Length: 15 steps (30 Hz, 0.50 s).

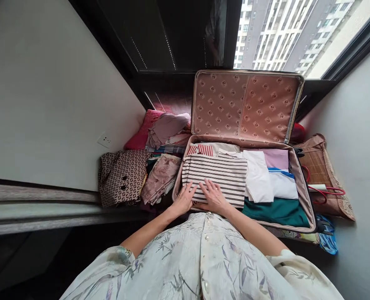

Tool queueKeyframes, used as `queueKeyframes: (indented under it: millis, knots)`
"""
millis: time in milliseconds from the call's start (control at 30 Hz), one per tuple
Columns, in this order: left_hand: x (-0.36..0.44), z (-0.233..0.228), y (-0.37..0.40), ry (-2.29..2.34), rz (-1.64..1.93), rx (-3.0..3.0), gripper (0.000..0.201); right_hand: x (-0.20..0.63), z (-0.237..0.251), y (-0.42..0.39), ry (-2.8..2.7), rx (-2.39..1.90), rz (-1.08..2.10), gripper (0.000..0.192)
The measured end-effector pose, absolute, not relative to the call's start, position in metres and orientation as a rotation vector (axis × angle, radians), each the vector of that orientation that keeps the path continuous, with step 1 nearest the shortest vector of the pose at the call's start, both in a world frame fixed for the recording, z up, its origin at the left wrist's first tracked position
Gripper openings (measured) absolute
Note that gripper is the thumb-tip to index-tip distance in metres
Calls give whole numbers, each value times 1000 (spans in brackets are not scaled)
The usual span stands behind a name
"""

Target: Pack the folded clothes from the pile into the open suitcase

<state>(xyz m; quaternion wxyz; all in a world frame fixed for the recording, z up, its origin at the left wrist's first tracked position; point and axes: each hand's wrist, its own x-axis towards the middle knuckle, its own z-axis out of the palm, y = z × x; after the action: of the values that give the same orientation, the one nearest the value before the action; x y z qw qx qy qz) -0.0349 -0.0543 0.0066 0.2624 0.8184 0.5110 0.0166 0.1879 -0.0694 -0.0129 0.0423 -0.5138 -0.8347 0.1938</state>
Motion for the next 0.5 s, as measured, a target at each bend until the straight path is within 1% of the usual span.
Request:
queueKeyframes:
  millis: [33, 67, 133, 233, 300, 400, 467, 500]
  knots:
    - [-36, 7, -54, 1388, 131, 2170, 77, 175, -8, -68, -2548, -1493, 707, 95]
    - [-37, 8, -53, 1383, 228, 2125, 70, 164, -4, -66, -2474, -1456, 820, 89]
    - [-38, 12, -48, 1355, 424, 2026, 59, 151, -1, -58, -2228, -1450, 991, 71]
    - [-38, 23, -37, 1310, 638, 1848, 46, 151, -3, -43, -1963, -1466, 1078, 48]
    - [-40, 29, -30, 1333, 776, 1722, 39, 164, -4, -32, -1858, -1465, 1099, 43]
    - [-45, 31, -19, 1491, 1019, 1547, 32, 197, -6, -17, -1617, -1455, 1141, 44]
    - [-47, 27, -13, 1606, 1095, 1477, 29, 227, -7, -8, -1431, -1442, 1163, 44]
    - [-45, 24, -11, 1648, 1078, 1475, 29, 245, -8, -4, -1330, -1434, 1172, 44]
